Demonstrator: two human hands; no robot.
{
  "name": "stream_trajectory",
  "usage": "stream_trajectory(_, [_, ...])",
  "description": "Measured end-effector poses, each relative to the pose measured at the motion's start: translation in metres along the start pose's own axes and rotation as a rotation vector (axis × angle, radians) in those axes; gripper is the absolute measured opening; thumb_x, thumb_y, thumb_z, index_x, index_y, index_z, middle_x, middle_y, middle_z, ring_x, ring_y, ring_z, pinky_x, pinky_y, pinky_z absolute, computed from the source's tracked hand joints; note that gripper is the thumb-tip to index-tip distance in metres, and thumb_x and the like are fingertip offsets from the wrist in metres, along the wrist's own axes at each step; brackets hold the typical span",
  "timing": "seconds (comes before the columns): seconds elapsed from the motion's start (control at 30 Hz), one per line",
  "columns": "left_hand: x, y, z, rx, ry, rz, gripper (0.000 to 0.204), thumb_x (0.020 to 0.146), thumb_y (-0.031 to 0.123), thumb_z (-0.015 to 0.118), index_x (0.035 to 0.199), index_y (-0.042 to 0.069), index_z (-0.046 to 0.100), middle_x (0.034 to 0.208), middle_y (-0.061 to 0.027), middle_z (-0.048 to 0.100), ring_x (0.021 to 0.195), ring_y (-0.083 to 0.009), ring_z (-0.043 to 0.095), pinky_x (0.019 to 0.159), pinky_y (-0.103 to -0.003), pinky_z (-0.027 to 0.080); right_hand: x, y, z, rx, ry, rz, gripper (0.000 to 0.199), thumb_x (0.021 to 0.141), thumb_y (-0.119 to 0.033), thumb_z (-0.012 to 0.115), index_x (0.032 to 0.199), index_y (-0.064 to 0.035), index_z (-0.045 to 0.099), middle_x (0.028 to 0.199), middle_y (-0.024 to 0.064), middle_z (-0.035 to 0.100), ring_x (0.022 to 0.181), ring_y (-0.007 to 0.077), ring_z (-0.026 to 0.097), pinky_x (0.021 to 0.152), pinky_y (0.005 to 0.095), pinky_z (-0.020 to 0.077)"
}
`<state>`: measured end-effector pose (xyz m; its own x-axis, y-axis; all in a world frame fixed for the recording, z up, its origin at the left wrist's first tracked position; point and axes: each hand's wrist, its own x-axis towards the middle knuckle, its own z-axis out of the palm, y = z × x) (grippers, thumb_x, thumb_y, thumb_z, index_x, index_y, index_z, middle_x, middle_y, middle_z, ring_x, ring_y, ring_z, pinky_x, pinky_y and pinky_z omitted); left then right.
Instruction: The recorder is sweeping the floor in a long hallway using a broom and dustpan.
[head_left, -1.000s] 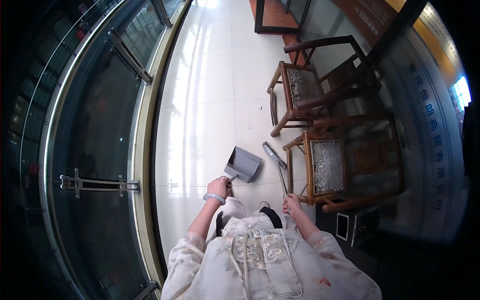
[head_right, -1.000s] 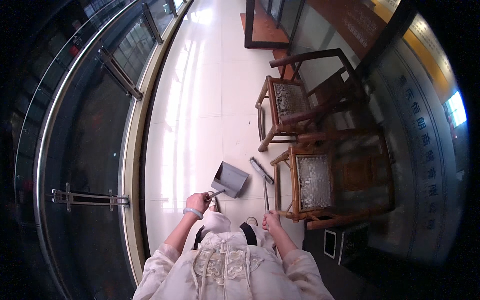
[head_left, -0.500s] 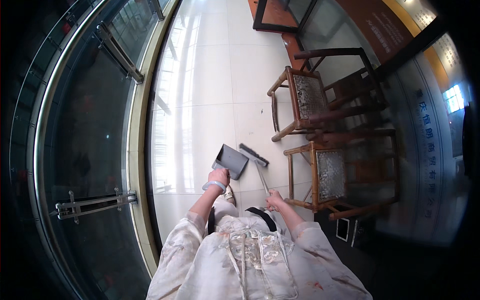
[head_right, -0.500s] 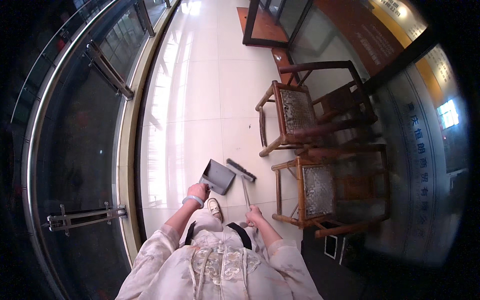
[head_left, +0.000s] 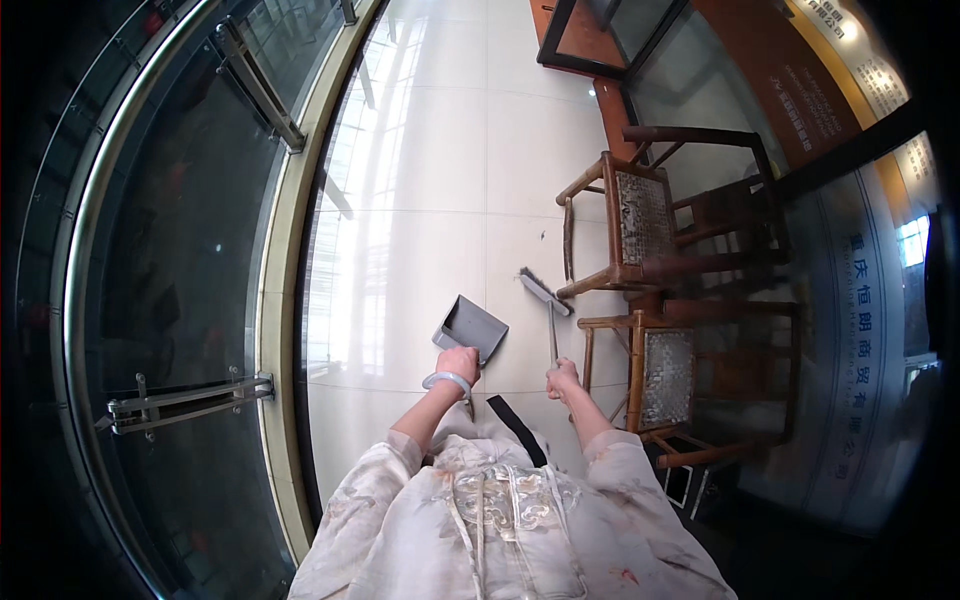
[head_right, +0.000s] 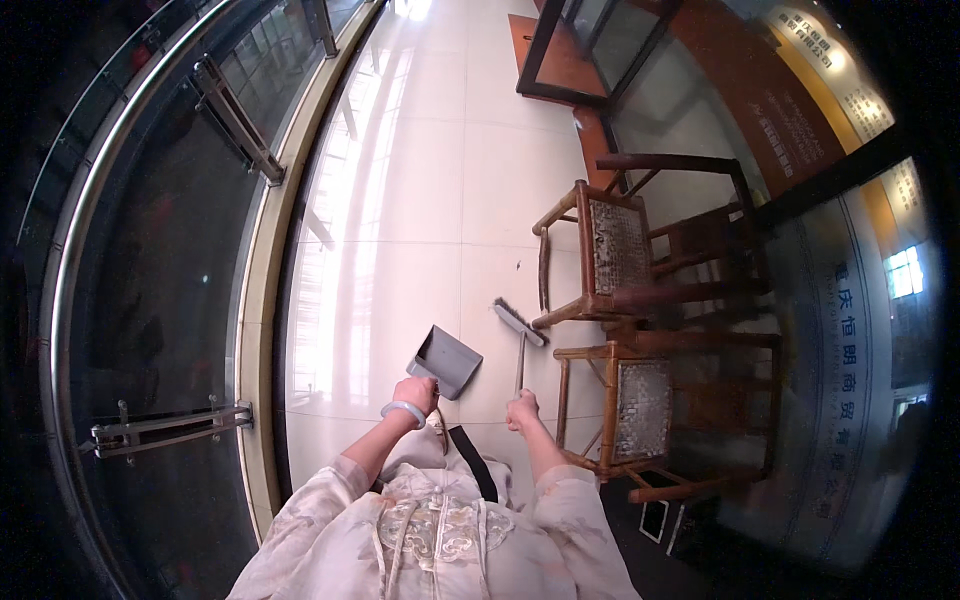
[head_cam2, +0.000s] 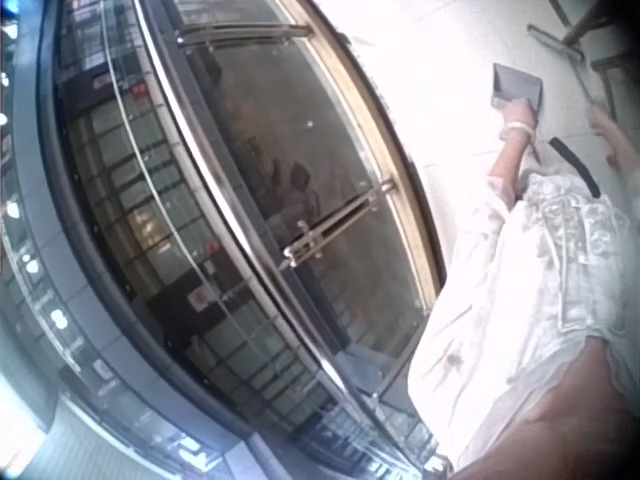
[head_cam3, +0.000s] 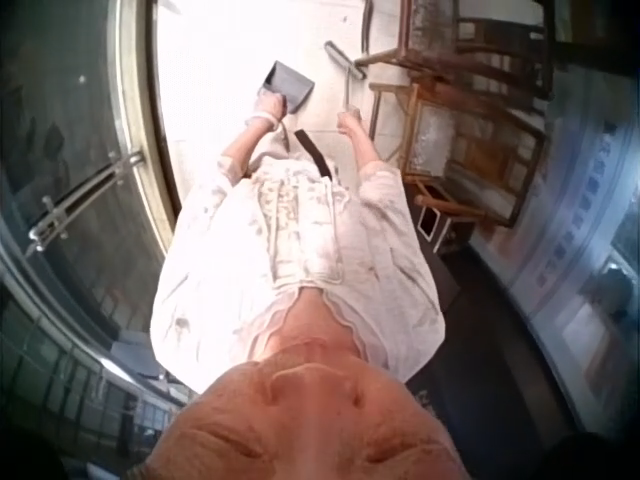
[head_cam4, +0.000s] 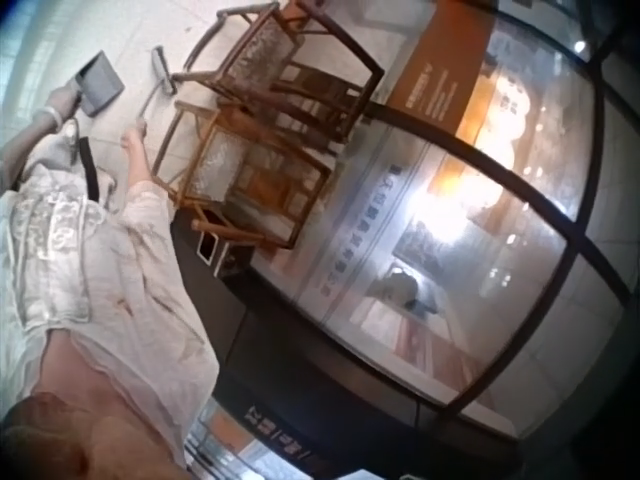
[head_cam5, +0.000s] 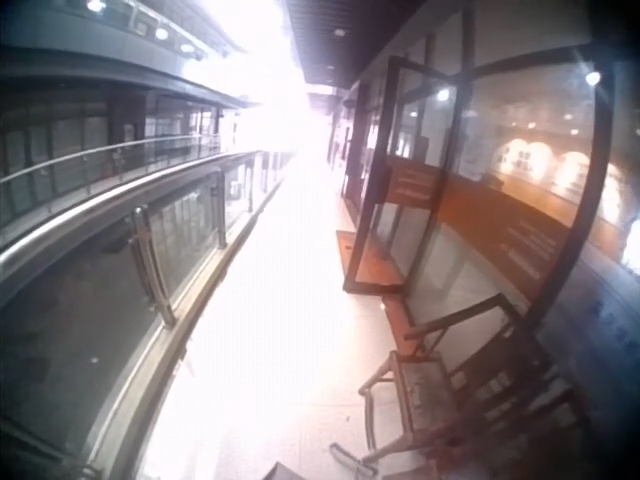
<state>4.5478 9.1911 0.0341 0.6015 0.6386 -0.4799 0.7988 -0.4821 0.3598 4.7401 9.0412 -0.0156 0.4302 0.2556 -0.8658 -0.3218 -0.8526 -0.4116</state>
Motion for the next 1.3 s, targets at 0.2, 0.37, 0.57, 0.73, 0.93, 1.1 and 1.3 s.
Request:
stream_trajectory(0.2, [0.011,-0.012,0.004,-0.022,0.036,0.015,0.016,0.073,0.019,0.051,0.078,0.010,0.063,0.074,-0.0150,0.062,0.069,-0.0314,0.061,0.063,-0.041,0.049,-0.062,0.005,0.000,-0.001,-0.184,0.059,0.045,0.074,0.003,0.053,0.117,-0.0048,0.039,0.060,0.0068,0.046,0.039,0.0112,0.041,0.031,0.0252,0.0272])
stream_trajectory(0.37, [0.015,-0.009,-0.004,-0.036,0.012,0.027,0.014,0.071,0.018,0.054,0.076,0.009,0.063,0.076,-0.0147,0.062,0.071,-0.0305,0.061,0.065,-0.040,0.049,-0.091,0.001,-0.034,0.230,-0.211,0.114,0.045,0.077,0.000,0.056,0.118,-0.0067,0.038,0.062,0.0066,0.048,0.040,0.0097,0.042,0.032,0.0230,0.0272])
stream_trajectory(0.57, [0.029,-0.004,-0.022,-0.038,0.008,-0.044,0.015,0.072,0.020,0.055,0.079,0.010,0.063,0.076,-0.0134,0.063,0.072,-0.0285,0.062,0.065,-0.039,0.049,-0.047,-0.004,-0.071,-0.079,-0.116,-0.178,0.049,0.072,-0.001,0.058,0.118,-0.0085,0.043,0.072,0.0128,0.057,0.050,0.0176,0.055,0.040,0.0305,0.0420])
stream_trajectory(0.73, [0.063,0.017,-0.046,0.011,0.054,-0.071,0.015,0.073,0.022,0.055,0.080,0.012,0.063,0.074,-0.0124,0.063,0.070,-0.0284,0.061,0.063,-0.038,0.049,0.018,-0.071,-0.108,-0.595,0.209,-0.496,0.045,0.065,-0.006,0.056,0.110,-0.0068,0.051,0.097,0.0195,0.059,0.095,0.0347,0.055,0.083,0.0375,0.0431])
stream_trajectory(0.93, [0.114,0.059,-0.045,-0.043,0.070,-0.104,0.019,0.076,0.030,0.057,0.080,0.014,0.063,0.075,-0.0108,0.063,0.071,-0.0276,0.061,0.063,-0.039,0.049,0.108,-0.176,-0.139,-0.636,0.176,-0.511,0.040,0.065,-0.004,0.056,0.104,-0.0061,0.051,0.097,0.0195,0.058,0.093,0.0349,0.055,0.081,0.0403,0.0435])
stream_trajectory(1.1, [0.156,0.091,-0.043,-0.114,0.054,-0.126,0.016,0.075,0.028,0.059,0.080,0.013,0.061,0.075,-0.0092,0.063,0.071,-0.0271,0.060,0.062,-0.039,0.048,0.194,-0.263,-0.154,-0.593,0.171,-0.544,0.036,0.067,-0.005,0.056,0.103,-0.0054,0.051,0.098,0.0186,0.058,0.094,0.0335,0.055,0.082,0.0395,0.0434])
stream_trajectory(1.3, [0.202,0.121,-0.051,-0.032,-0.087,-0.104,0.015,0.076,0.023,0.053,0.085,0.013,0.060,0.078,-0.0104,0.062,0.073,-0.0276,0.061,0.063,-0.040,0.049,0.263,-0.312,-0.167,-0.377,0.018,-0.303,0.039,0.071,-0.003,0.047,0.110,-0.0083,0.050,0.090,0.0176,0.059,0.079,0.0291,0.061,0.067,0.0382,0.0495])
